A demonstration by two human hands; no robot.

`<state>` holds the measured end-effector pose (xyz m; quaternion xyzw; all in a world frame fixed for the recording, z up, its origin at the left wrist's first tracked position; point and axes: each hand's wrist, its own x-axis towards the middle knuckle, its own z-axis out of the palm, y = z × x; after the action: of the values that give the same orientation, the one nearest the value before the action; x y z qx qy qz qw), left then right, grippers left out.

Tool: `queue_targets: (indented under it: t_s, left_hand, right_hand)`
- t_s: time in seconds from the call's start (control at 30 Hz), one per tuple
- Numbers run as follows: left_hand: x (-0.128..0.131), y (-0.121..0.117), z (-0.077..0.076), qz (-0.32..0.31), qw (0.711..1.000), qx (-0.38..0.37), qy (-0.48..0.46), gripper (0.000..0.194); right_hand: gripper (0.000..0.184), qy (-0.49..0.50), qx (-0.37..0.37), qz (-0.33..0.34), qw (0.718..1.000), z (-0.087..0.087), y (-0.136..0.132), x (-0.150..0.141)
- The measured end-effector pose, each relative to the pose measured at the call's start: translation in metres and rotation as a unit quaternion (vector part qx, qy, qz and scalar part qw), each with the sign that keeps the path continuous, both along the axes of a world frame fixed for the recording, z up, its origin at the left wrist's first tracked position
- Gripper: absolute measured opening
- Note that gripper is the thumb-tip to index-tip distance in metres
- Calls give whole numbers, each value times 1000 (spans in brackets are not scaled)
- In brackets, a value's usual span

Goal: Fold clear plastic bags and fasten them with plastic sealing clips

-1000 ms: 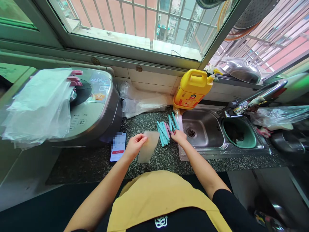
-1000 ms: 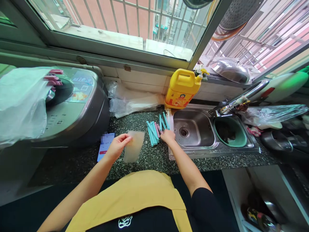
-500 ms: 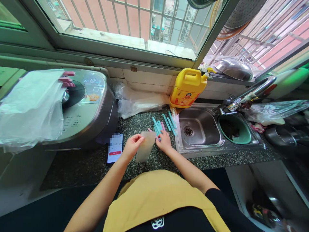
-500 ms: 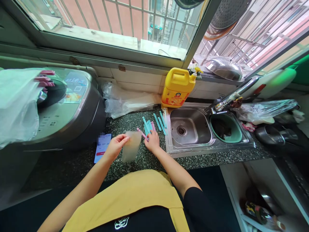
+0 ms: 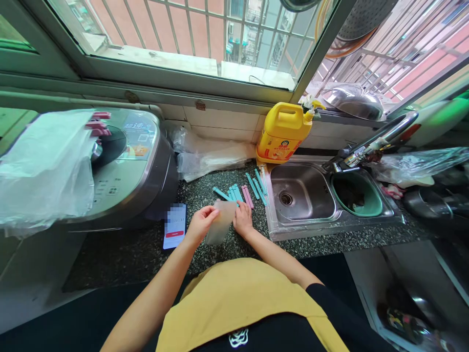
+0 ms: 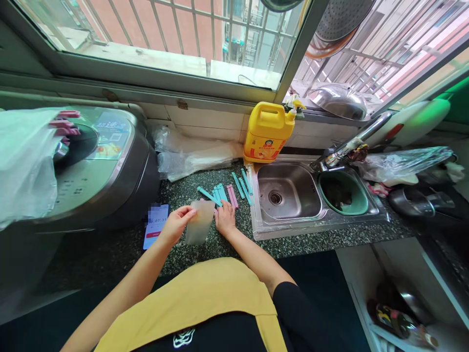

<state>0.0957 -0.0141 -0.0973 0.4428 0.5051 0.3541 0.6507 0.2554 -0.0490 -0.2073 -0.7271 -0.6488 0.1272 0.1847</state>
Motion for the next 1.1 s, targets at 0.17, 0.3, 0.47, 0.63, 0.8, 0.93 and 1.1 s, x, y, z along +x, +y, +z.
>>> queue_targets:
  t_s: [0.17,0.3,0.47,0.63,0.8,0.93,1.1]
  left_hand:
    - [1,1,7,-10,1000,5,-13,35]
    - [1,1,8,-9,1000,2,-23,35]
    - [-2,-1,10,10,999,-13,-43,36]
    - [-1,-3,21,8,998,-17,-57,39]
    - [-2,-6,31,-36,997,22,-57,38]
    - [-5,-11,33,-33,995,70,-65,38]
    - [-3,-21,26,48,981,172,-80,50]
  right_hand:
    - [20,8,-11,-64,998,6,14,20]
    - [19,17,-41,-77,996,21,19,33]
    - [10,128,60,-87,986,50,10,39]
    - [14,348,146,9,926,107,-2,36]
    - [7,313,139,181,922,157,-6,27]
    - [7,303,142,198,921,160,-6,23]
    - [11,358,141,158,910,153,-7,21]
